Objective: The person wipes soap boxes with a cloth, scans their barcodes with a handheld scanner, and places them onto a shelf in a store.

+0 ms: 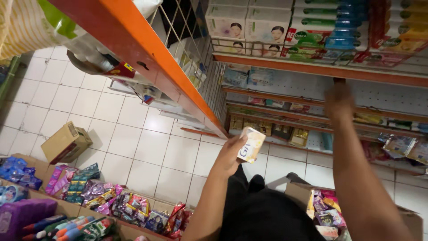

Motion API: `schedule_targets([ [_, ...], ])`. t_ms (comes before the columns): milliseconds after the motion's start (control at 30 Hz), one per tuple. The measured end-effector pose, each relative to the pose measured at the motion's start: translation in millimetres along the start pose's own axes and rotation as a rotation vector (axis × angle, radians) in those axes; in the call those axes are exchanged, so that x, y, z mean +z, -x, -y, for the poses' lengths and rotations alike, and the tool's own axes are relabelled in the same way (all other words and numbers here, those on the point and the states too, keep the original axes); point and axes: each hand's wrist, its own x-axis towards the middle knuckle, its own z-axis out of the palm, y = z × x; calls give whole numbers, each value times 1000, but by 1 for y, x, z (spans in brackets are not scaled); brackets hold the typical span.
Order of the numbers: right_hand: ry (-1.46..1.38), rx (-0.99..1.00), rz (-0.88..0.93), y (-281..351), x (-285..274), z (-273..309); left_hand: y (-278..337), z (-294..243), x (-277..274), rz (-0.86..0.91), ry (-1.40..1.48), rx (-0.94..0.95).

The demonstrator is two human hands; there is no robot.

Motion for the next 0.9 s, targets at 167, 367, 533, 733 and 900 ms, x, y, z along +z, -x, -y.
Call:
schedule_targets([
  [167, -855, -301, 748, 165, -4, 51, -27, -3, 13, -65, 78, -141],
  [367, -863, -221, 668, 219, -22, 83, -31, -7, 28, -157, -46, -67],
  [533, -651, -389, 545, 214, -16, 76, -18, 7, 26, -166, -281, 19],
  [733, -457, -344, 320, 147, 10, 104, -17, 21, -16, -289, -122, 93],
  [900, -110, -386, 40, 17, 47, 121, -3, 49, -70, -287, -92, 111],
])
